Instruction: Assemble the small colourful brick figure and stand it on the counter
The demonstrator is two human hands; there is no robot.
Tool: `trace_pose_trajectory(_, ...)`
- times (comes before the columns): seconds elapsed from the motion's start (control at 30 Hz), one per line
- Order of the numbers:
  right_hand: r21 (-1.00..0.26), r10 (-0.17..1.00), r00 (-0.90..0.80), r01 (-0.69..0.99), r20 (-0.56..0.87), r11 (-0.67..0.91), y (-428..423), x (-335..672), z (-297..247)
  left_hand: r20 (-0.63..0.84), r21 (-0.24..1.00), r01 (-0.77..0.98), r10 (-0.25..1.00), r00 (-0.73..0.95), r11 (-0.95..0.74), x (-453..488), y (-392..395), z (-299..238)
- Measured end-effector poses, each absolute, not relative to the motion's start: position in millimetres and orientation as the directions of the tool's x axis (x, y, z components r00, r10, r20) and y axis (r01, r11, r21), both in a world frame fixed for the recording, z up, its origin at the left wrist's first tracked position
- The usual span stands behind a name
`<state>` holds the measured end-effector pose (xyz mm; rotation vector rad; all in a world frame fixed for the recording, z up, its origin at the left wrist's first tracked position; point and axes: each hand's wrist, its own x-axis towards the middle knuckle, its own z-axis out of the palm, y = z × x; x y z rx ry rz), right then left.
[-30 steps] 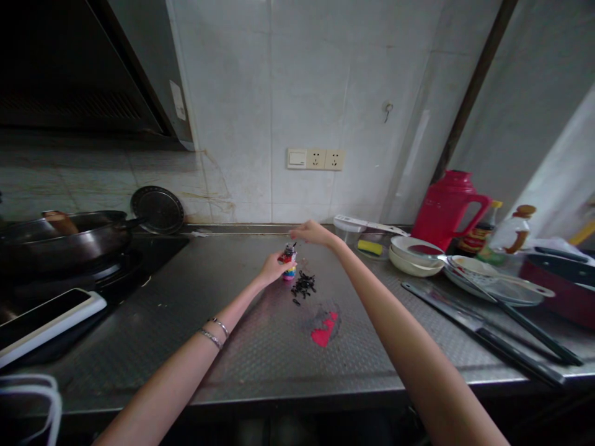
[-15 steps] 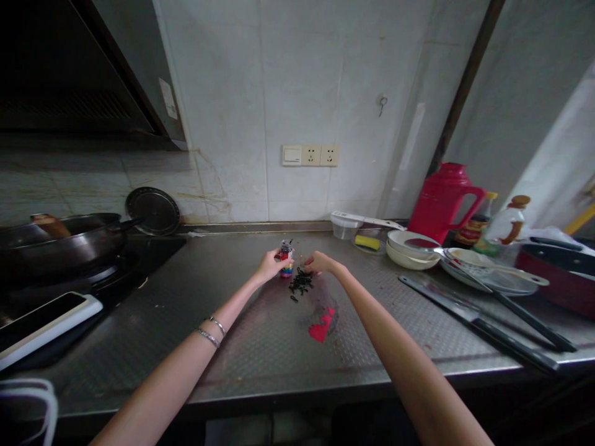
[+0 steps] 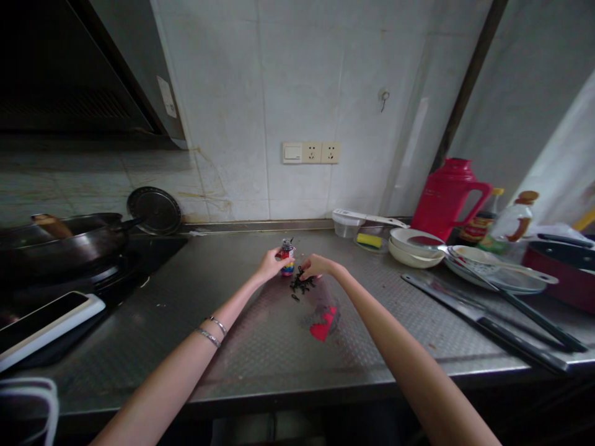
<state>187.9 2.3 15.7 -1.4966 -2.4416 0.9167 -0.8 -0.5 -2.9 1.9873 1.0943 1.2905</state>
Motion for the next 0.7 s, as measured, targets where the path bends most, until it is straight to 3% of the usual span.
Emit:
trace_pose_trajectory(0.4, -0.636, 0.884, -0.398, 0.754, -0.243, 0.165, -13, 195, 13, 0.516, 0.758, 0.325, 0.825, 0.232, -0.565, -2, -1, -4)
trace_pose_trajectory(0.7, -0.412, 0.897, -0.420, 0.847, -0.134, 0.335, -26, 189, 17, 0.526, 0.745, 0.347, 0.821, 0.221, -0.570, -1, 0, -6)
